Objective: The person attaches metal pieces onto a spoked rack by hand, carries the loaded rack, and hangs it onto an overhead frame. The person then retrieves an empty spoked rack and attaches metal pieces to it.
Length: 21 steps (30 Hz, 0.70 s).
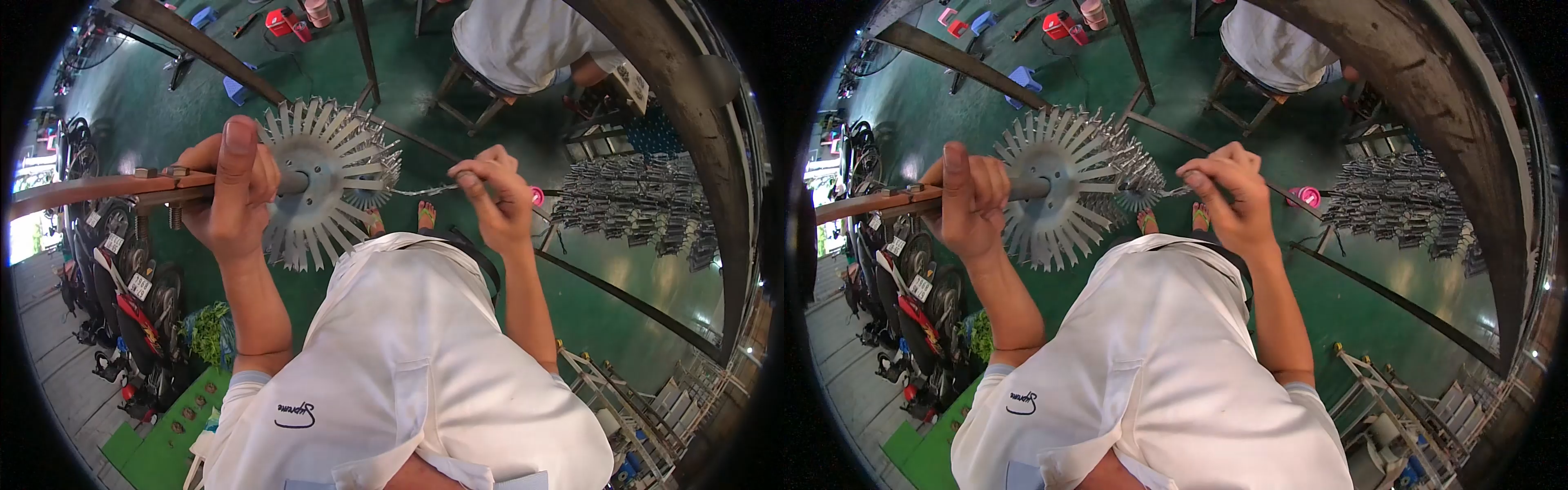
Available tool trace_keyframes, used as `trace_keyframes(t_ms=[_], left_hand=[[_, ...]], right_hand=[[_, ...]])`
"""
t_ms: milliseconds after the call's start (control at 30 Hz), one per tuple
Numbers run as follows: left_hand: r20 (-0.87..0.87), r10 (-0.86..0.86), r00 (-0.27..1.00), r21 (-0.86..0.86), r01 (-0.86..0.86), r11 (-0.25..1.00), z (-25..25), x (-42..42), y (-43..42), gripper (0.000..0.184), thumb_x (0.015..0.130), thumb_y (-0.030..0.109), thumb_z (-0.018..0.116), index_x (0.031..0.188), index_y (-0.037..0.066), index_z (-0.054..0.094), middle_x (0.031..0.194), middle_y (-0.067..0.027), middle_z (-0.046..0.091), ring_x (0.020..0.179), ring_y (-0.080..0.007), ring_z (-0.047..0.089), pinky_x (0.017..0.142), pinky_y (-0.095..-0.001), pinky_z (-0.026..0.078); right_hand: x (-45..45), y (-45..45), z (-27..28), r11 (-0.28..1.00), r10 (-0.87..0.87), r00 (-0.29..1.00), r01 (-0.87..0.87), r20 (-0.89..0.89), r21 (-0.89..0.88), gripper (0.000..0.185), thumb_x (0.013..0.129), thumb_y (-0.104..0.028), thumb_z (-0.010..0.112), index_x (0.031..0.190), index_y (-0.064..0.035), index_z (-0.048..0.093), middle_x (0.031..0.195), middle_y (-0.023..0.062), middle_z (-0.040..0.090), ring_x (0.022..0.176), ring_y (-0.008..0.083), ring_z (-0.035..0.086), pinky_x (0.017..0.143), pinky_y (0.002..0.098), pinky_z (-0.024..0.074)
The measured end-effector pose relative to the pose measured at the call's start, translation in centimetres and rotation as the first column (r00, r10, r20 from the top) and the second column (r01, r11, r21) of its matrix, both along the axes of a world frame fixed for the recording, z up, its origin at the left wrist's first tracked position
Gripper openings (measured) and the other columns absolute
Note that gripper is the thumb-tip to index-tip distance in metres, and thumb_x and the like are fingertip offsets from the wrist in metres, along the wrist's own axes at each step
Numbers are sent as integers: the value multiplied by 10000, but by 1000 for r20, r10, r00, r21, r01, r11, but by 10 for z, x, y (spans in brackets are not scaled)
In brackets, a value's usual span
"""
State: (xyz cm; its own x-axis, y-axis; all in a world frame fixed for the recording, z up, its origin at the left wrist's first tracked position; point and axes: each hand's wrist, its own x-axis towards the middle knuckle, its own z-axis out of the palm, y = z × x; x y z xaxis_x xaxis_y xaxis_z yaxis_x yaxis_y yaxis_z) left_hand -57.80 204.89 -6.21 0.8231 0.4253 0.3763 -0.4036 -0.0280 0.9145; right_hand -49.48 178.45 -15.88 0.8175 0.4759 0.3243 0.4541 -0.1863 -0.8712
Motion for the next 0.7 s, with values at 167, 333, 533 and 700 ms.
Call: trace_keyframes(t_ms=[167, 333, 533, 700], left_hand=[[12, -39, 999, 36, 39, 999, 5, -2, -3, 415, 1011, 163, 476, 605, 87, 429, 438, 12, 308, 354, -88, 258, 377, -263, 234], [3, -27, 1000, -33, 27, 999, 10, -6, -8, 448, 982, 171, 538, 559, 81, 420, 439, 18, 321, 353, -82, 274, 373, -266, 218], [7, -17, 1000, -65, 17, 998, 12, -8, -14, 467, 969, 156, 564, 531, 76, 422, 437, 15, 335, 348, -81, 278, 369, -268, 197], [24, -71, 997, -27, 72, 997, 7, -10, -13, 429, 988, 156, 518, 575, 72, 440, 440, 11, 332, 351, -84, 275, 374, -265, 215]], right_hand=[[-7, 21, -5, 988, 151, 988, -150, 29, -30, 80, 851, -99, 669, 912, -68, 710, 734, -16, 596, 798, 153, 489, 855, 312, 307], [-11, 34, -9, 961, 275, 961, -274, 32, -47, 99, 849, -109, 682, 946, -97, 699, 772, -33, 611, 833, 149, 494, 877, 342, 277], [-14, 38, -7, 950, 309, 947, -302, 87, -82, 102, 819, -93, 710, 914, -102, 673, 765, -39, 619, 823, 158, 472, 843, 359, 267], [-17, 38, -11, 935, 336, 934, -314, 126, -162, 109, 802, -89, 719, 893, -97, 659, 778, -31, 631, 812, 172, 476, 820, 362, 277]])
